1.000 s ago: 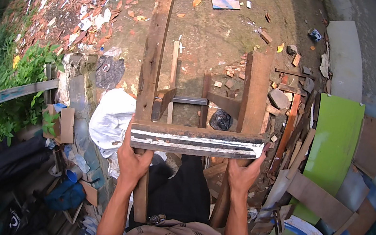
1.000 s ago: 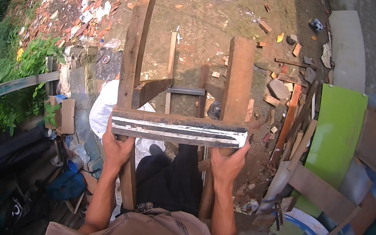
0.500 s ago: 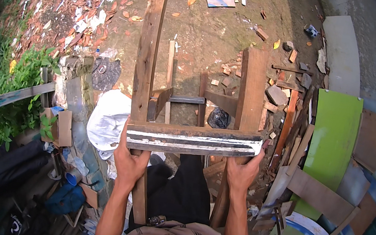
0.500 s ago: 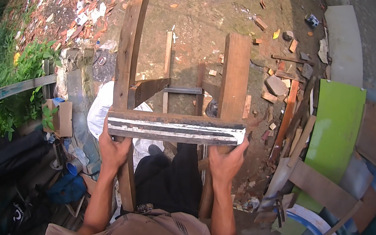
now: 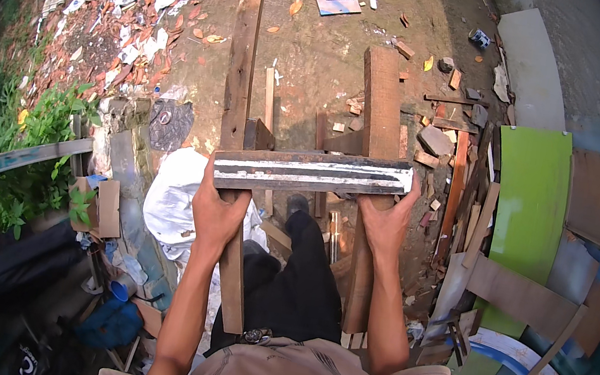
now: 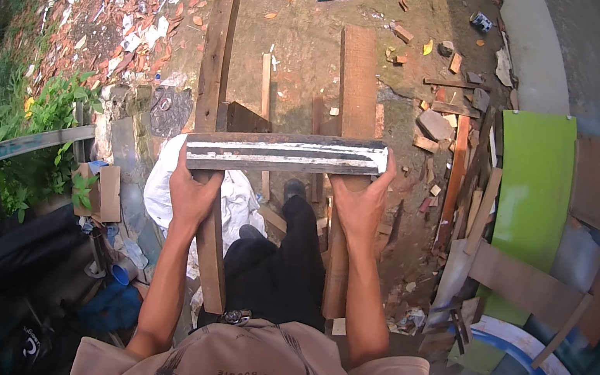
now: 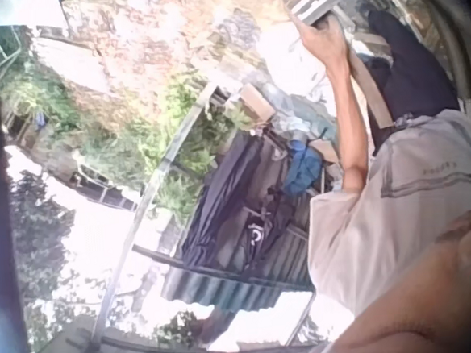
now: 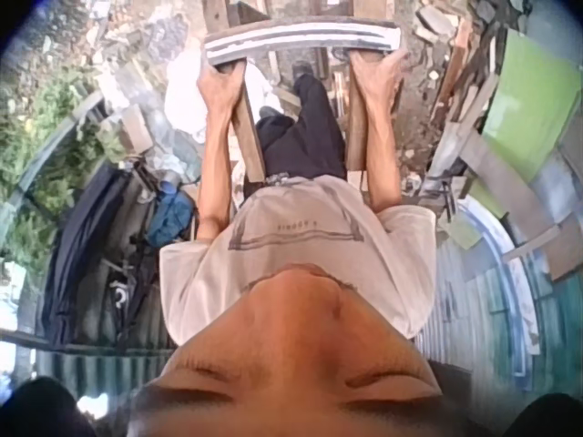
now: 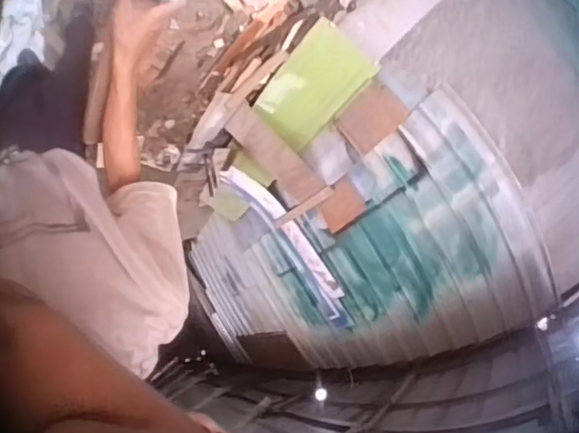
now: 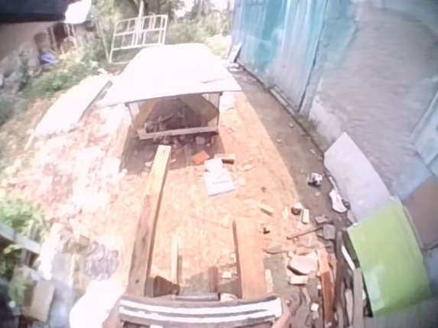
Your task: The person holds a metal sanding block and rubs it along the edges of wooden planks. They then sit on the ground and use a hand saw to cut a small piece of wood.
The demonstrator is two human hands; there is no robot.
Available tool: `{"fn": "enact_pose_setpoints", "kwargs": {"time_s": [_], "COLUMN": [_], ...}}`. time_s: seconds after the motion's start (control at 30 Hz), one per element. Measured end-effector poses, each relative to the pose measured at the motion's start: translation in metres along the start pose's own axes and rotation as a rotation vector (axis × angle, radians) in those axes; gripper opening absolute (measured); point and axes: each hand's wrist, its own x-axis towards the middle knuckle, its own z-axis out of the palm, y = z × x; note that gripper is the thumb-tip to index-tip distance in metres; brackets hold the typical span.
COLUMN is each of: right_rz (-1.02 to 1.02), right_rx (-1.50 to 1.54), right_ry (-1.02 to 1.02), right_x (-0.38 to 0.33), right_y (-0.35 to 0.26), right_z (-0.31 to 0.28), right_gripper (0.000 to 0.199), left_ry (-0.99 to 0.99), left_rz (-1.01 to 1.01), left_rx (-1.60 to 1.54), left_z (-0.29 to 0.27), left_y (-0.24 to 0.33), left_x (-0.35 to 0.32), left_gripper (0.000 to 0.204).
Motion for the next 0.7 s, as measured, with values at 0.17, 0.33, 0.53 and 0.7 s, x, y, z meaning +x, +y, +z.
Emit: {"fn": "enact_pose_setpoints", "kwargs": {"time_s": [0.17,0.33,0.53,0.7], "right_rz": [-0.014,-0.205,-0.321,-0.319], "right_rx": [0.044,0.002,-0.027,0.009], "right_ry": [-0.01,0.118,0.215,0.216], "right_x": [-0.002,0.0,-0.034,-0.116], "right_y": [0.003,0.015,-0.008,-0.028], "right_z": [-0.004,-0.007,-0.029,-0.047], "right_gripper": [0.088,0.09,0.093,0.09], "left_ry": [-0.075,-0.138,-0.181,-0.127], "left_rz": [0.019,0.135,0.166,0.186], "left_rx": [-0.016,-0.043,-0.073,-0.252], "left_z": [-0.007,-0.015,-0.035,-0.066], "left_y": [0.01,0.001,-0.008,-0.026], "left_x": [-0.001,0.0,-0.027,-0.087], "left_gripper": [0.078,0.095,0.098,0.094]}}
